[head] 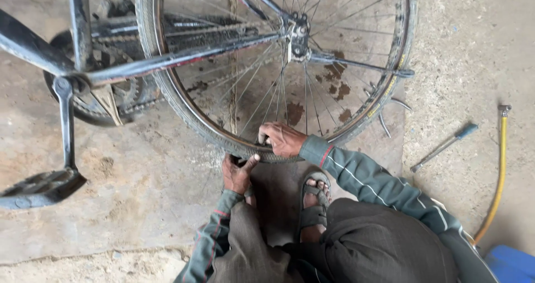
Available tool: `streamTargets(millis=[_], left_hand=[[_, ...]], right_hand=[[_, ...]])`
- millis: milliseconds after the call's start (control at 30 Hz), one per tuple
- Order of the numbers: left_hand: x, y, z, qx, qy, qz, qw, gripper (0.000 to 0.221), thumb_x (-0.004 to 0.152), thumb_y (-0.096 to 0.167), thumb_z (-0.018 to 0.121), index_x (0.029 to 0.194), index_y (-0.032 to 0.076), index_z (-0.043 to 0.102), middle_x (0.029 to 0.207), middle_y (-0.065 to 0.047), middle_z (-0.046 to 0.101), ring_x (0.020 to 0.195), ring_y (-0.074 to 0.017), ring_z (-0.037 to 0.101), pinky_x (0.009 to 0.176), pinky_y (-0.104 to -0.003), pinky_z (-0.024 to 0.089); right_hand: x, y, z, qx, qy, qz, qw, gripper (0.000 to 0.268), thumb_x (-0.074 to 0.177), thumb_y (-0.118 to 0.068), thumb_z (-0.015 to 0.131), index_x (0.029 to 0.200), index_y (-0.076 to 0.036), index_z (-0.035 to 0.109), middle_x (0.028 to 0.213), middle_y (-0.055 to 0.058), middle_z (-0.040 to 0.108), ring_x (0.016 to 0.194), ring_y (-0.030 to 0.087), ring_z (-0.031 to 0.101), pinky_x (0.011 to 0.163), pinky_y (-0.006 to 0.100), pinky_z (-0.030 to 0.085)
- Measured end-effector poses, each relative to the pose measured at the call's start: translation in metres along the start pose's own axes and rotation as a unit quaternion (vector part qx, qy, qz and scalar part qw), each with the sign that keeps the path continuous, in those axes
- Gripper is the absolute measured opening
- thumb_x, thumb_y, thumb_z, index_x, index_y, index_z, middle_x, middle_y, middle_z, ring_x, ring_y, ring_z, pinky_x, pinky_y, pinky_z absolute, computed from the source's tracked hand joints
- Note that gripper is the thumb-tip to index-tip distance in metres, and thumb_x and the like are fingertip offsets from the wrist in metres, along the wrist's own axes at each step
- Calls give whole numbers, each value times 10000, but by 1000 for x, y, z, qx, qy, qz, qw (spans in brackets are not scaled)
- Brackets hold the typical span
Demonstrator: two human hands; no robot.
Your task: Checking the inner tube and reassembling a bicycle wheel and tire.
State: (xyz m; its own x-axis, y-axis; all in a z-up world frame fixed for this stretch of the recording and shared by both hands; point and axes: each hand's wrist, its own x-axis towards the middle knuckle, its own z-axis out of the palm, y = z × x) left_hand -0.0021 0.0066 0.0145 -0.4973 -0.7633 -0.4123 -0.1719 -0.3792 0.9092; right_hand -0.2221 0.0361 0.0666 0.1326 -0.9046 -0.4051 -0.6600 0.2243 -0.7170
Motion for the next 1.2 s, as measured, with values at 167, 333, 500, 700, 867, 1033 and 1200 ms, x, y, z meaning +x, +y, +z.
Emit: streamTargets(millis=[167, 333, 500, 700, 867, 1033, 1200], left_hand=[[-1, -2, -2, -12, -2, 19, 1000, 532, 787, 242, 881, 1151, -38, 613, 1067, -170, 749, 972, -241, 733, 883, -376, 595], [0, 2, -1, -8, 1, 2, 1000, 533, 778, 242, 887, 1144, -32, 613, 1055, -148, 761, 964, -236, 743, 874, -371, 592], [-1, -3, -2, -1, 6, 5, 1000, 541, 778, 255, 891, 1147, -35, 622, 1074, -153, 759, 992, -244, 739, 893, -374, 590], [0, -2, -1, 1, 9, 10, 1000, 592, 760, 284, 900, 1166, -38, 612, 1094, -164, 753, 1009, -259, 735, 899, -395, 591], [1, -2, 0, 13, 10, 2, 1000, 622, 749, 309, 906, 1170, -41, 612, 1098, -172, 748, 1023, -274, 733, 906, -411, 590], [1, -2, -1, -3, 4, -3, 1000, 662, 744, 342, 905, 1184, -49, 602, 1127, -191, 738, 1067, -307, 718, 933, -435, 586], [-11, 26, -4, 81, 48, -12, 995, 895, 772, 353, 903, 1404, -39, 404, 1341, -255, 586, 1246, -375, 606, 1066, -475, 504]], right_hand=[[-3, -29, -29, 54, -33, 19, 998, 313, 739, 51, 562, 1021, -4, 687, 950, 116, 690, 903, 286, 700, 853, 405, 554], [4, 32, 15, -184, 38, -152, 970, 137, 882, 13, 627, 948, -46, 731, 865, 142, 693, 889, 316, 703, 972, 492, 517], [5, -11, -11, -55, -12, 38, 998, 119, 926, -88, 683, 943, 30, 675, 930, 187, 700, 923, 338, 700, 860, 460, 548], [-7, -38, -30, 60, 39, 38, 997, 172, 806, 58, 678, 954, 15, 602, 917, 150, 711, 884, 287, 714, 789, 437, 560], [-4, -28, -25, 88, 25, 87, 992, 254, 812, 99, 618, 1002, -36, 518, 918, 116, 708, 891, 261, 726, 786, 416, 595], [-4, -29, -25, 126, 39, 63, 989, 335, 804, 109, 655, 1034, -49, 470, 931, 132, 724, 954, 266, 734, 809, 430, 586], [-3, -38, -32, 123, 25, 79, 989, 354, 806, 93, 659, 1053, -50, 450, 929, 131, 728, 916, 243, 715, 776, 436, 558]])
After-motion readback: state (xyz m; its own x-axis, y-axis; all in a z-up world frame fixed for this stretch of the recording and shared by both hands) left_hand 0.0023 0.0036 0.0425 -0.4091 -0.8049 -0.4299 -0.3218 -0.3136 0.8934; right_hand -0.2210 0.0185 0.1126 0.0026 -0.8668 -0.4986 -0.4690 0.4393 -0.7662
